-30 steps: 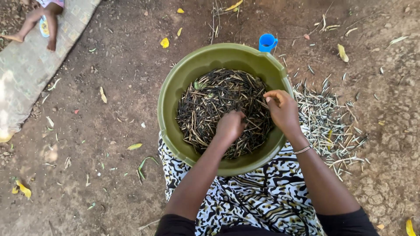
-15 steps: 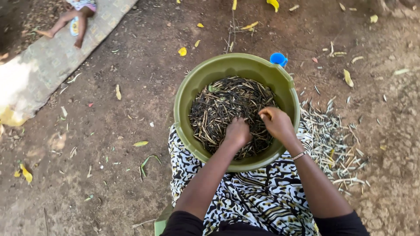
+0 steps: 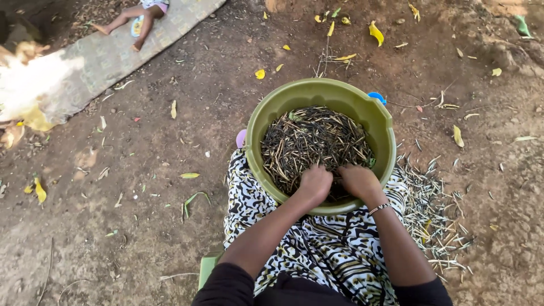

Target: Shelling dried beans by hand into a plastic bowl while sitting outdoors.

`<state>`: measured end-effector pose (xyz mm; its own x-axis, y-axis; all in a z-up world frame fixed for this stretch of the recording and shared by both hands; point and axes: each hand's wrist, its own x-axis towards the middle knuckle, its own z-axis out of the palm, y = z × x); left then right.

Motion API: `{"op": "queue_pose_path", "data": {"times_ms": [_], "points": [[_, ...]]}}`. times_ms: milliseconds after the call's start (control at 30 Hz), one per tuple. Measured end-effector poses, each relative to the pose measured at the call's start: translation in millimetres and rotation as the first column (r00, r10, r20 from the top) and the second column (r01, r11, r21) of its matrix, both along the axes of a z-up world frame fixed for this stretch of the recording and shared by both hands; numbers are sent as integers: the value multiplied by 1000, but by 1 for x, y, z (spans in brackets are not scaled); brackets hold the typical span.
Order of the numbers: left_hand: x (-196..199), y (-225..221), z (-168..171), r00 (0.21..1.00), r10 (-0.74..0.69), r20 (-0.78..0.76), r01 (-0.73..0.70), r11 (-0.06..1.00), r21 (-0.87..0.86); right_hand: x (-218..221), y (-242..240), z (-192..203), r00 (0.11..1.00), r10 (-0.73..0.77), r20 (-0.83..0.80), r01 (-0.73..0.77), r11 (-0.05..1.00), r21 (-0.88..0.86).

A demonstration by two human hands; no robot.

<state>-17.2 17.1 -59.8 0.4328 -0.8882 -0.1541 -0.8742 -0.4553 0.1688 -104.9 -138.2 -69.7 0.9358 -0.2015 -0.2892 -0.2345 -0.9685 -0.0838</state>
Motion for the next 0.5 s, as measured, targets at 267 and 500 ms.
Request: {"op": "queue_pose_path", "data": {"times_ms": [267,500], "points": [[-1,52,25,978,36,-205,-25,998,55,0,5,12,999,-3,-46,4,999,33],[-7,70,35,944,3,-329,73,973,220,-12,42,114,981,-49,-189,112,936,335]]}}
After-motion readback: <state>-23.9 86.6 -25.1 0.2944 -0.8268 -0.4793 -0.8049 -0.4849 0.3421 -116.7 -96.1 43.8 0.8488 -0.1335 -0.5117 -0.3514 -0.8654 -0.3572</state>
